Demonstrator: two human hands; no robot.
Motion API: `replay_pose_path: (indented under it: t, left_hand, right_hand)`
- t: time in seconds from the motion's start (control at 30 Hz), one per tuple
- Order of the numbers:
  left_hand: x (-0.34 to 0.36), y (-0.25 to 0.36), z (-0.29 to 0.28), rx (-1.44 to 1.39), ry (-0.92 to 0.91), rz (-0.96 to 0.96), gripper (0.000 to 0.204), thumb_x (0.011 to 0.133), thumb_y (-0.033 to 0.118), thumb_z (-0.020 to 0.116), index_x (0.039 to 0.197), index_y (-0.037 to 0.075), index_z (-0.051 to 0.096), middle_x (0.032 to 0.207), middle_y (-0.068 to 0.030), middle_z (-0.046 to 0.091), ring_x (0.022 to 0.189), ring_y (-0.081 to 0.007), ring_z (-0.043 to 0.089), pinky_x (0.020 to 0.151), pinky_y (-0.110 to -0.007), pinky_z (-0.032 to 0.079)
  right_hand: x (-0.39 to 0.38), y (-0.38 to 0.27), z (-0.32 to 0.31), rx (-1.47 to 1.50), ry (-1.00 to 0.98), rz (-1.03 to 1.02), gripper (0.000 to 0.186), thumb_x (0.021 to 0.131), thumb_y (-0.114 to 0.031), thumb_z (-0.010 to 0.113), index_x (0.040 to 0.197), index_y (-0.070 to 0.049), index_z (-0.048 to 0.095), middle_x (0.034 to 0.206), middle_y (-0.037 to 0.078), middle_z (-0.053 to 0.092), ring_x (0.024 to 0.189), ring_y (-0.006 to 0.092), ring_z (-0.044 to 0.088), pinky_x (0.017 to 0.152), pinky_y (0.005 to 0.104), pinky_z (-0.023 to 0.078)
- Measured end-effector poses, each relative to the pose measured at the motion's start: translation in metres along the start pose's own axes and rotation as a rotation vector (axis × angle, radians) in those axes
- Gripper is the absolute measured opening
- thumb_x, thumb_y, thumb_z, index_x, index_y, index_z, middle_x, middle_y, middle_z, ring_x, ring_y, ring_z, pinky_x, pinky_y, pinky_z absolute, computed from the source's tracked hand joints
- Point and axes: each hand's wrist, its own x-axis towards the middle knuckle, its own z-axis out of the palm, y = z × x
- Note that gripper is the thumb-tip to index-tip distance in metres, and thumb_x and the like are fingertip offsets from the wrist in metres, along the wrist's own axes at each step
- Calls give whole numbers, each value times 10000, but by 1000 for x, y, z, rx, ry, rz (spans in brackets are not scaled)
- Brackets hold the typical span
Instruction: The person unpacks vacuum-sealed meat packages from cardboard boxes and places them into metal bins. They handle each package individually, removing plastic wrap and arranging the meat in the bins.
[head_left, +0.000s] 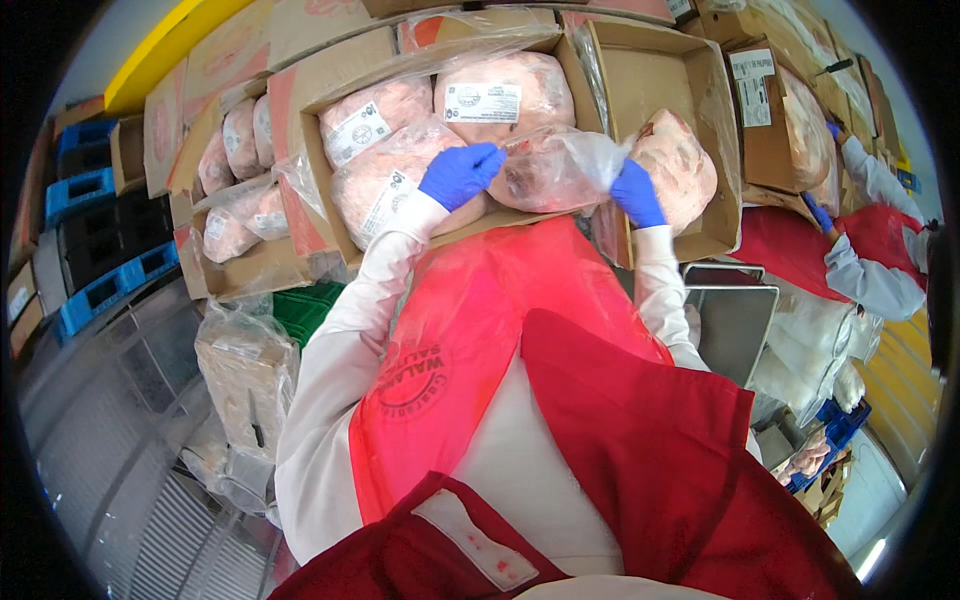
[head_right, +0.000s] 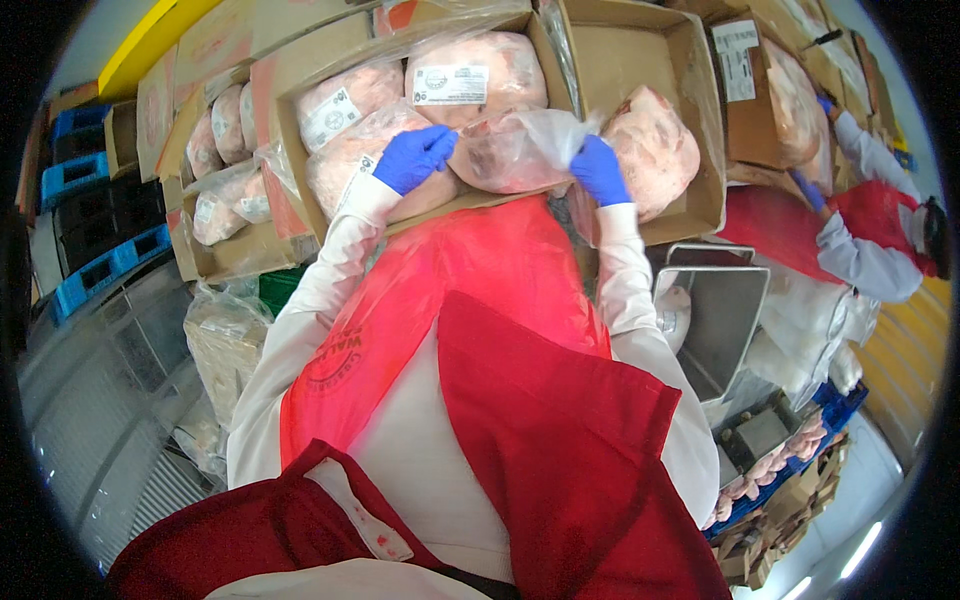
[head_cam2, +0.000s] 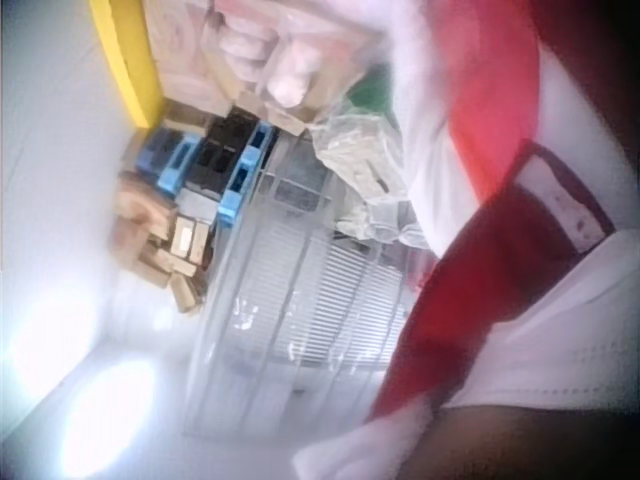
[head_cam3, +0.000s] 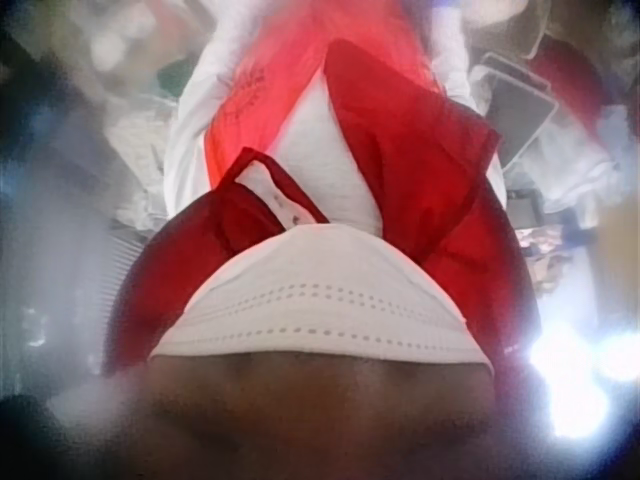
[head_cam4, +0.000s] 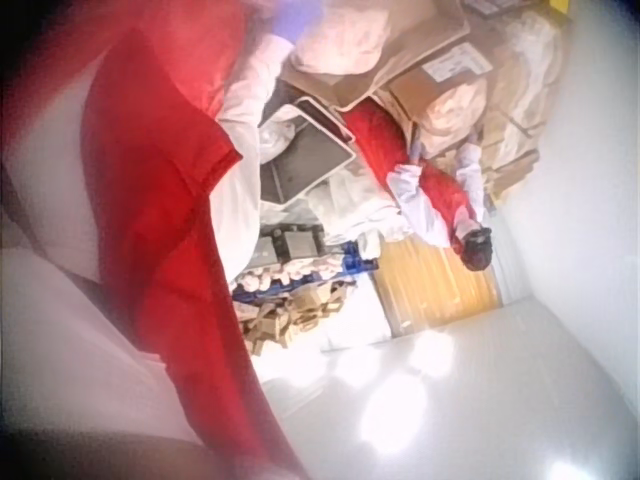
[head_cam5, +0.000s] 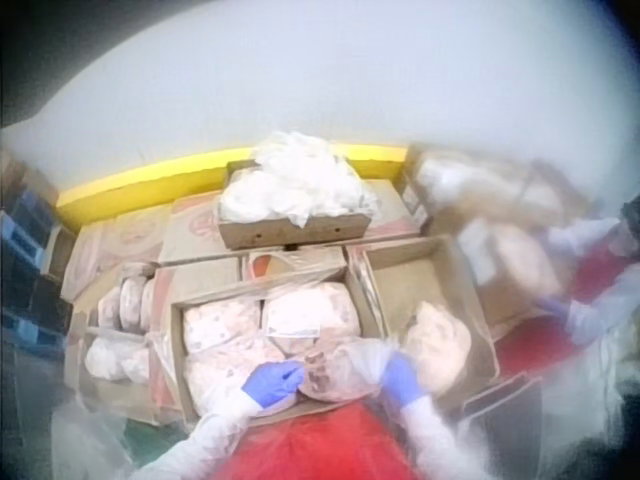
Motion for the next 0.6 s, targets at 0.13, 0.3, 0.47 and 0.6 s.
replay_pose_path:
  t: [0.13,0.3,0.47,0.6]
  left_hand:
    - [-1,11,4,72,-150,-21,260,911,291,522,857,54,615,637,-63,588,598,-163,585,604,-293,464]
    - [7,44,-4,0,-201,75,209,877,258,572,864,53,610,687,-71,596,641,-162,586,622,-290,460]
    - [10,87,3,-200,-95,346,222,763,206,705,826,38,575,767,-61,596,689,-158,576,624,-275,460]
    - [11,93,15,112,249,174,499,642,350,799,887,31,504,862,-94,607,750,-211,611,671,-307,489]
  right_hand:
    - [-21,-42,9,495,68,204,173,889,-137,466,895,-6,579,772,114,558,724,164,545,648,343,445]
    - [-42,-74,26,208,235,-251,188,917,-141,466,983,-5,577,881,95,582,851,162,554,777,304,447]
    - [1,-147,17,947,-41,58,180,914,-138,479,965,0,582,894,59,587,857,199,560,815,301,445]
    - [40,-158,17,1259,-28,110,159,908,-151,484,934,-24,576,856,42,573,791,163,549,751,281,445]
